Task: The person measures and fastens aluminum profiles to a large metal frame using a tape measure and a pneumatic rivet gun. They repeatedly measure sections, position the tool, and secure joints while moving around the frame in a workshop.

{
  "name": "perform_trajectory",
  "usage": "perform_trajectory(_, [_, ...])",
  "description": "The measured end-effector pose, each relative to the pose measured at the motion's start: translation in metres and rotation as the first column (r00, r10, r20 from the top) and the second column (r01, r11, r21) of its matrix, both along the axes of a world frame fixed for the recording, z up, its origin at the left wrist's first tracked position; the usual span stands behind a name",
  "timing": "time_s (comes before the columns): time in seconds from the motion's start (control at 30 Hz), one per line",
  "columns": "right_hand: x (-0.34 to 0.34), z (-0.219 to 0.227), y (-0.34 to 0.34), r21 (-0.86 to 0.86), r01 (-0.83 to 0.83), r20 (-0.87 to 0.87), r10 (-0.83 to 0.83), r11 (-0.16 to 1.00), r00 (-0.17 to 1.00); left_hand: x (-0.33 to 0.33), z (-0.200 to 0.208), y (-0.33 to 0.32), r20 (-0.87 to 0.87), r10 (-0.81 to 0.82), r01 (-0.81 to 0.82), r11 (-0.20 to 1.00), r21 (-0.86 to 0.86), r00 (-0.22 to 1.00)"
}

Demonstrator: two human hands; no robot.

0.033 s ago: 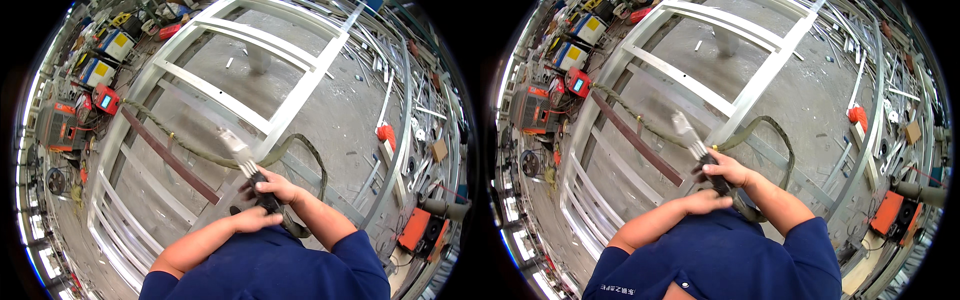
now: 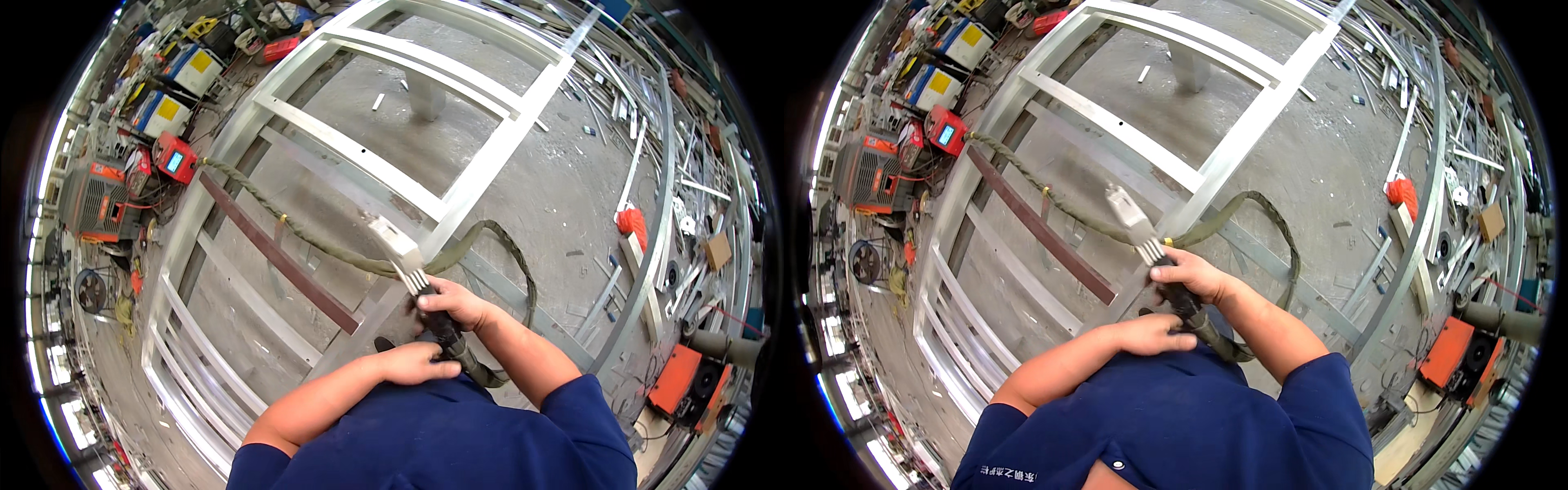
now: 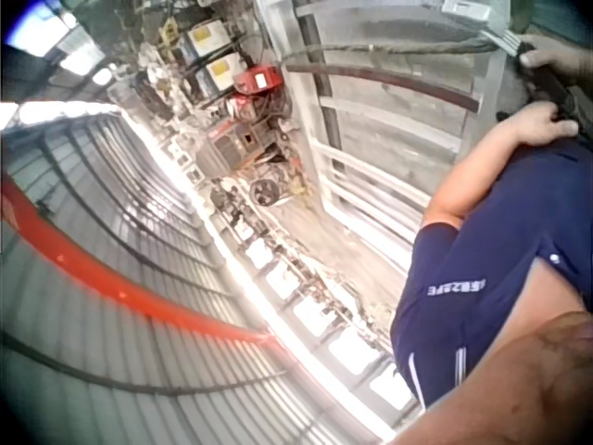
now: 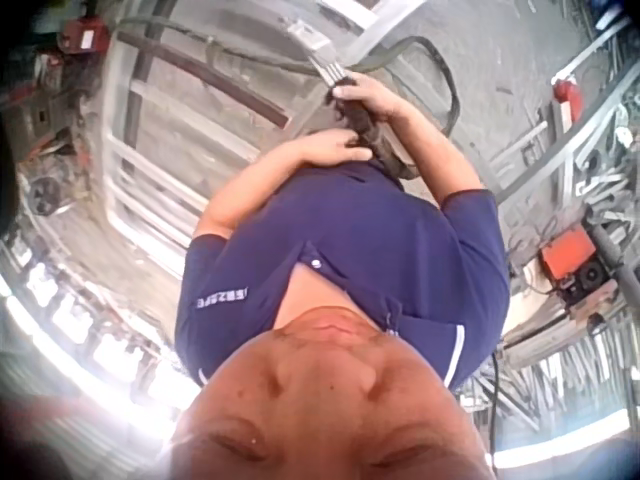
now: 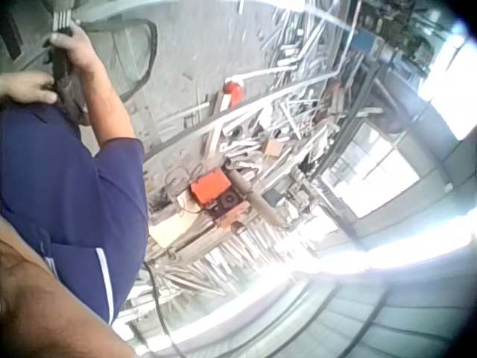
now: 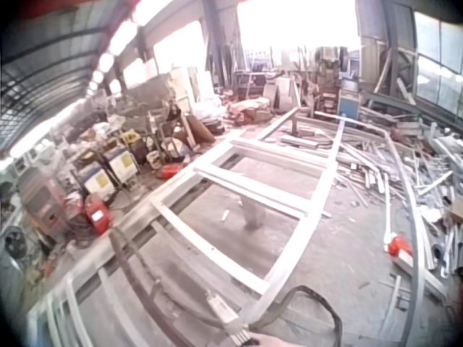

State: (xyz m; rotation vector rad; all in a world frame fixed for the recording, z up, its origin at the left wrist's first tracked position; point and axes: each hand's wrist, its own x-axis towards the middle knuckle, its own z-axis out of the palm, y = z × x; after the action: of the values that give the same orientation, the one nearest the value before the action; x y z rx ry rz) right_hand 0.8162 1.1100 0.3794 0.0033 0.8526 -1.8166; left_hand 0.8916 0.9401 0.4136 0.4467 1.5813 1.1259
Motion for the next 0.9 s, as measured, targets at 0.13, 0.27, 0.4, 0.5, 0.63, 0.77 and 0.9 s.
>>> perform_trajectory(0.13, [0.003, -0.052, 0.010, 0.442, 0.275, -0.605, 0.057, 0.854, 0.794, 0.012, -0.018, -0.058, -0.133, 0.235, -0.261, 0.934, -0.242, 0.963])
perform_trajectory(0.27, [-0.024, -0.074, 0.021, 0.646, 0.496, -0.700, 0.190, 0.580, 0.689, 0.067, -0.051, -0.145, -0.351, 0.625, -0.709, 0.531, -0.464, 0.697])
perform_trajectory(0.4, [-0.063, -0.110, 0.010, 0.745, 0.498, -0.632, 0.232, 0.443, 0.739, 0.185, -0.108, -0.213, -0.457, 0.598, -0.691, 0.240, -0.681, 0.659])
perform_trajectory(0.5, [-0.084, -0.118, -0.012, 0.798, 0.428, -0.583, 0.361, 0.424, 0.728, 0.280, -0.134, -0.226, -0.303, 0.792, -0.631, 0.130, -0.765, 0.530])
perform_trajectory(0.63, [-0.095, -0.135, -0.060, 0.819, 0.365, -0.567, 0.528, 0.443, 0.632, 0.334, -0.121, -0.197, -0.127, 0.939, -0.531, 0.067, -0.845, 0.320])
perform_trajectory(0.77, [-0.113, -0.172, -0.123, 0.903, 0.190, -0.418, 0.688, 0.385, 0.592, 0.342, -0.094, -0.167, -0.152, 0.905, -0.554, 0.104, -0.826, 0.397])
perform_trajectory(0.9, [-0.137, -0.206, -0.167, 0.958, 0.106, -0.274, 0.739, 0.267, 0.616, 0.328, -0.078, -0.143, -0.151, 0.979, -0.701, -0.013, -0.713, 0.136])
